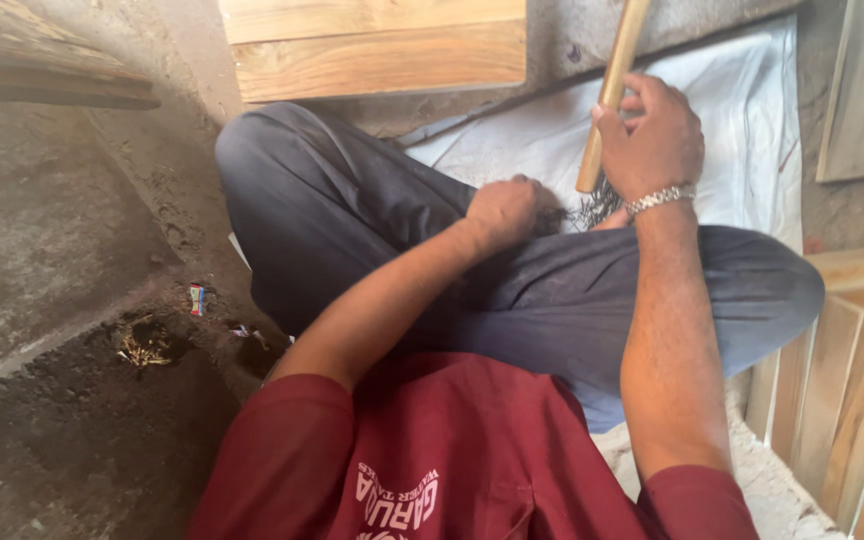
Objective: The person assembles a small wooden box by aligning planks and hammering nails into place. They repeatedly flip the box to work on different sides and secure the structure with a hammer and nails.
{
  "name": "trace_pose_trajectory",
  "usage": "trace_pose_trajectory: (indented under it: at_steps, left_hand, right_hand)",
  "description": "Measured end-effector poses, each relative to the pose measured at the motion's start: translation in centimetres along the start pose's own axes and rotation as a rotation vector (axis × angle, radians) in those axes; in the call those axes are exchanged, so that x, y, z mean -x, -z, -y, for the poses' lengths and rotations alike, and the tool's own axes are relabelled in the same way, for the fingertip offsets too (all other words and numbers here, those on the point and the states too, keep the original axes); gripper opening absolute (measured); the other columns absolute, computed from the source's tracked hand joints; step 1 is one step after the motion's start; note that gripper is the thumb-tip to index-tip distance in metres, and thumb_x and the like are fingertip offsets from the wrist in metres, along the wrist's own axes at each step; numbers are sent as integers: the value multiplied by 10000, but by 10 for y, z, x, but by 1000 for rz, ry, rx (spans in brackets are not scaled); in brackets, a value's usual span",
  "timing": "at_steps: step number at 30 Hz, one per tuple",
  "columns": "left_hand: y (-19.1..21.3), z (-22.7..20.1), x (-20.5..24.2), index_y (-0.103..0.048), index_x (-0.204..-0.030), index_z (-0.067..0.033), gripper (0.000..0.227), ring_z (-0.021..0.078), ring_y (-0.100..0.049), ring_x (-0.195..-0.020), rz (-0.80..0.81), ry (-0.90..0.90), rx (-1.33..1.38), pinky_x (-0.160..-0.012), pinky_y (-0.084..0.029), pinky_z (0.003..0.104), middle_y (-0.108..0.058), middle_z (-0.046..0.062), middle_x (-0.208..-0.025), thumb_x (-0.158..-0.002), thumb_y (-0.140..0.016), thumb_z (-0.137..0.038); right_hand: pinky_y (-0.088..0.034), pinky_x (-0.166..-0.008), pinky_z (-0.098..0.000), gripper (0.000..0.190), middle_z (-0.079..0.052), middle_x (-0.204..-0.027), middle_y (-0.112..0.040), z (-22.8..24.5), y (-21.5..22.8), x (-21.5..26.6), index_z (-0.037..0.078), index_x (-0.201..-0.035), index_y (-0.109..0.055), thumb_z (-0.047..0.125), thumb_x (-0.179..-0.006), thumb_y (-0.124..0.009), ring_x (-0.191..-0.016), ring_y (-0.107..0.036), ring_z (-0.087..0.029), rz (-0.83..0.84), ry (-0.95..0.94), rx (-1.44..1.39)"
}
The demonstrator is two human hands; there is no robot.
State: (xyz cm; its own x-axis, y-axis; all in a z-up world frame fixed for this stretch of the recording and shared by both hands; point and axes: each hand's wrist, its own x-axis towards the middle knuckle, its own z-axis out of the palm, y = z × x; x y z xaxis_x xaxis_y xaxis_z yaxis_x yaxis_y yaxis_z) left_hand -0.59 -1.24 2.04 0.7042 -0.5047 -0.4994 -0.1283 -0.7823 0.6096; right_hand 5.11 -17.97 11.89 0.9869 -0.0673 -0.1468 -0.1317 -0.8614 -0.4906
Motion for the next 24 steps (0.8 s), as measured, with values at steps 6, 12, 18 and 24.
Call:
trace_pose_trajectory:
  at_steps: [6,12,18,24]
  left_hand:
    - [-9,7,-4,-750,-1142,-232,310,334,-724,-998,86,-68,75,-852,-576,448,-733,149,-1089,-858,-628,-211]
    - [-5,17,7,-664,-1159,-49,317,375,-709,-972,-66,-168,168,-823,-571,465,-690,200,-1094,-871,-624,-176]
    - [36,15,36,-676,-1086,-30,219,390,-706,-1016,-95,-194,452,-865,-553,475,-735,187,-1047,-888,-616,-104]
    - [111,57,50,-703,-1100,-13,204,202,-739,-932,-226,-310,963,-843,-601,353,-756,129,-1018,-917,-679,-98]
  right_hand:
    - [-570,-809,-375,354,-117,-1110,-723,13,-3,1,63,-1232,-710,207,-933,-832,-897,-742,-217,-37,48,-5]
    - [-576,-910,-404,252,-125,-1138,-709,47,-2,-31,39,-1199,-713,141,-995,-820,-1041,-717,-270,-128,403,-16]
    - [-519,-953,-475,175,-158,-1177,-713,117,-38,-144,51,-1199,-719,77,-1038,-653,-1095,-664,-364,-98,603,32]
    - [-529,-832,-485,194,-141,-1072,-724,161,-55,-225,159,-1165,-773,250,-1020,-681,-959,-677,-310,287,270,271]
